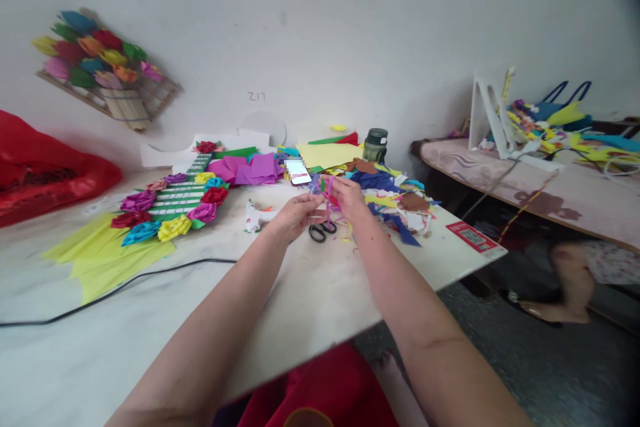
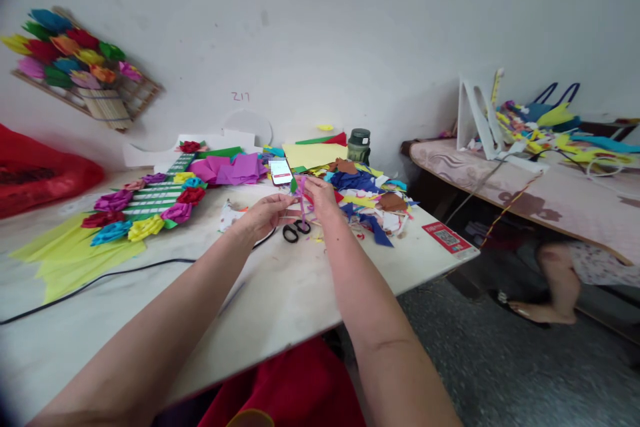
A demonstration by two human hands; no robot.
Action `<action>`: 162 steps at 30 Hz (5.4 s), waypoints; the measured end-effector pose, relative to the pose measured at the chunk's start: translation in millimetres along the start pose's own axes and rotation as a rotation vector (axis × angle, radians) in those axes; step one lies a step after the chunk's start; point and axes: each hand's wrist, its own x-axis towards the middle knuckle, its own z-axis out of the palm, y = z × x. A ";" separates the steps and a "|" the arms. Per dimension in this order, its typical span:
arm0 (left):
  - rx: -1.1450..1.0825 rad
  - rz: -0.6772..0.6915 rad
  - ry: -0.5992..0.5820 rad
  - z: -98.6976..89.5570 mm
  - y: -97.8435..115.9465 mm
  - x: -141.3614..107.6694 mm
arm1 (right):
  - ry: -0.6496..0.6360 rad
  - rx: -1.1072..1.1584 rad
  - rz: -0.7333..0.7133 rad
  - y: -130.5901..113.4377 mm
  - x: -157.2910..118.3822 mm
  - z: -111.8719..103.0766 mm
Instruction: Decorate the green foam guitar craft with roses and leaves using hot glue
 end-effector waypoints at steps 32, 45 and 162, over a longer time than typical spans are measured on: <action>0.507 -0.043 0.126 -10.2 22.0 -19.2 | 0.488 -0.190 -0.285 -16.7 23.7 -38.5; 0.296 0.136 0.348 -39.6 26.5 -52.8 | -0.145 -0.024 0.038 -12.4 3.7 -20.0; 0.453 0.268 0.614 -127.0 30.4 -103.5 | -0.591 -1.925 -0.151 49.7 -29.7 132.6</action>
